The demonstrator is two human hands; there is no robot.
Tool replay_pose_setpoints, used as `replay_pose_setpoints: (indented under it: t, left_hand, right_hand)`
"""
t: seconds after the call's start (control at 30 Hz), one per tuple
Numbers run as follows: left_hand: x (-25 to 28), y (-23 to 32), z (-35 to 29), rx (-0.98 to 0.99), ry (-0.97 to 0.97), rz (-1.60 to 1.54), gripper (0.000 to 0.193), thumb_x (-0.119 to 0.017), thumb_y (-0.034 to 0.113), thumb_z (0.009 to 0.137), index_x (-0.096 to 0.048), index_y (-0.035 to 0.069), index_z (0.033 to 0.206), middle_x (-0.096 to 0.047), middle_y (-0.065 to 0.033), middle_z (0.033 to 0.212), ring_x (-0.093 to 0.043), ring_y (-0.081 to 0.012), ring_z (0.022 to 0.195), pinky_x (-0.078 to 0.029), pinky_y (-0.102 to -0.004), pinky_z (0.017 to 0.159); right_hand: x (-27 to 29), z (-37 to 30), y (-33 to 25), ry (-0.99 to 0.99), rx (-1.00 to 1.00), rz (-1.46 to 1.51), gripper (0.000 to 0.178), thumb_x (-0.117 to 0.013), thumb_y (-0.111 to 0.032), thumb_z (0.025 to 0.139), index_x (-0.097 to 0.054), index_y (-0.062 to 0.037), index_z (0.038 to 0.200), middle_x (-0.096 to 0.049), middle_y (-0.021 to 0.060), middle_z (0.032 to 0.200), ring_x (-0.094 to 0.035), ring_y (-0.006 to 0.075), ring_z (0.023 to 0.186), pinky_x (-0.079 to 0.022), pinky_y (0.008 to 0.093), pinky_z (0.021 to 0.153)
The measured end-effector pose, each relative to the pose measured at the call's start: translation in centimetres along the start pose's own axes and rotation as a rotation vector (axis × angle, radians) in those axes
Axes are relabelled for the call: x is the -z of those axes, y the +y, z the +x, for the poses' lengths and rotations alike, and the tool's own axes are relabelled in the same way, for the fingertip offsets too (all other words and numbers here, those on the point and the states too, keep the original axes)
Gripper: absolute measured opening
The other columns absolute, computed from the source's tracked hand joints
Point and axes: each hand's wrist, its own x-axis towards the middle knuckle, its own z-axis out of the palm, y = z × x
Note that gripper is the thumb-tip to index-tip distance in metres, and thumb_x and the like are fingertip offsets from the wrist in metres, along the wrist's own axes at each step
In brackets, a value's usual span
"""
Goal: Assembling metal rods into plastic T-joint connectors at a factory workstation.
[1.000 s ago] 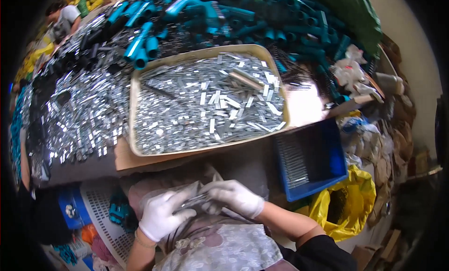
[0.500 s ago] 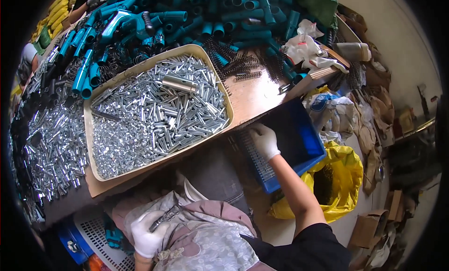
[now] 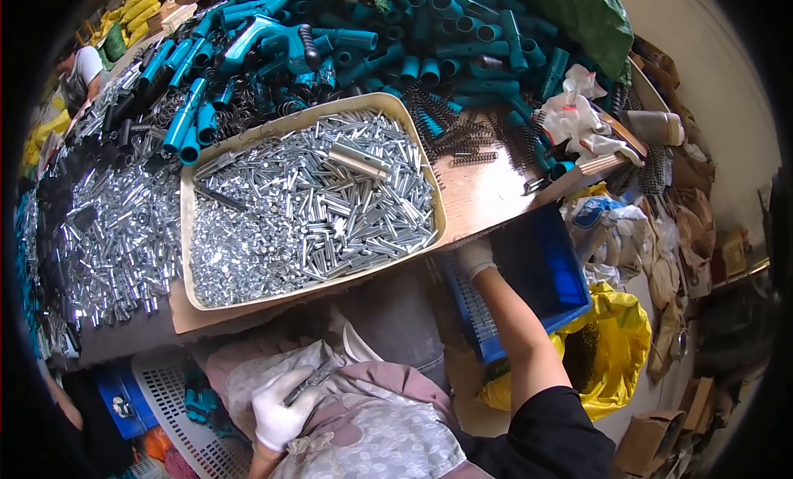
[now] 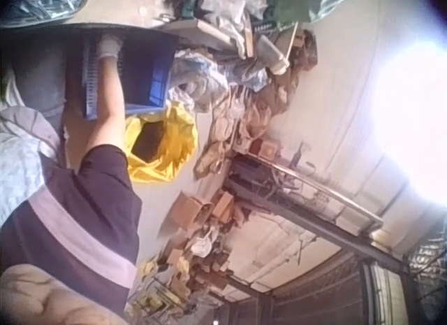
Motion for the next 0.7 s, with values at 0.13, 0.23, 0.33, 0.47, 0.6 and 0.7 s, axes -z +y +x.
replay_pose_setpoints:
  t: [0.13,0.23,0.33,0.47,0.6,0.7]
  left_hand:
    - [-0.2,0.4,0.7,-0.02,0.01,-0.026,0.029,-0.083,0.007,0.074,-0.075,-0.003,0.1,-0.074,-0.0217,0.093,-0.074,-0.0362,0.088,-0.057,-0.0402,0.08]
    - [0.6,0.2,0.3,0.017,0.019,-0.007,0.029,-0.082,0.007,0.074,-0.075,-0.003,0.1,-0.075,-0.0215,0.095,-0.074,-0.036,0.089,-0.057,-0.0403,0.082]
    - [0.8,-0.6,-0.1,0.05,0.044,-0.034,0.029,-0.082,0.008,0.076,-0.075,-0.004,0.101,-0.075,-0.0218,0.097,-0.074,-0.0354,0.092,-0.057,-0.0398,0.084]
    - [0.6,-0.1,0.5,0.134,-0.006,-0.109,0.032,-0.081,0.008,0.078,-0.074,-0.004,0.107,-0.075,-0.0223,0.102,-0.074,-0.0338,0.097,-0.056,-0.0386,0.088]
    - [1.0,0.4,0.8,0.113,-0.025,-0.123,0.039,-0.081,0.008,0.079,-0.071,-0.002,0.115,-0.074,-0.0211,0.108,-0.073,-0.0326,0.098,-0.056,-0.0379,0.088]
    - [2.0,0.8,1.0,0.094,0.019,-0.076,0.044,-0.083,0.011,0.079,-0.069,-0.003,0.119,-0.072,-0.0212,0.106,-0.072,-0.0338,0.094,-0.056,-0.0389,0.084]
  right_hand:
    - [2.2,0.0,1.1,-0.421,-0.141,-0.093,0.043,-0.056,-0.03,0.096,-0.066,-0.0116,0.133,-0.066,0.0173,0.133,-0.067,0.0353,0.115,-0.055,0.0455,0.096]
    - [7.5,-1.2,0.7,-0.309,-0.156,-0.003,0.031,-0.063,-0.026,0.091,-0.071,-0.0097,0.116,-0.072,0.0188,0.114,-0.072,0.0358,0.101,-0.058,0.0471,0.088]
    - [14.9,-3.7,-1.6,0.131,-0.272,0.43,0.021,-0.072,-0.017,0.084,-0.068,-0.0048,0.101,-0.072,0.0182,0.095,-0.073,0.0337,0.085,-0.058,0.0439,0.078]
    - [22.3,-6.9,-7.7,0.103,-0.496,1.162,0.02,-0.071,-0.005,0.084,-0.063,-0.0011,0.101,-0.07,0.0119,0.089,-0.068,0.0196,0.079,-0.056,0.0329,0.073]
    - [25.4,-9.4,-17.0,-0.268,-0.5,1.952,0.02,-0.068,-0.002,0.087,-0.06,-0.004,0.105,-0.068,0.0121,0.093,-0.066,0.0183,0.083,-0.055,0.0321,0.072]
    - [25.9,-9.7,-23.1,-0.628,-0.364,2.268,0.025,-0.072,-0.006,0.086,-0.056,-0.0064,0.105,-0.068,0.0162,0.095,-0.067,0.0239,0.084,-0.057,0.0371,0.08]
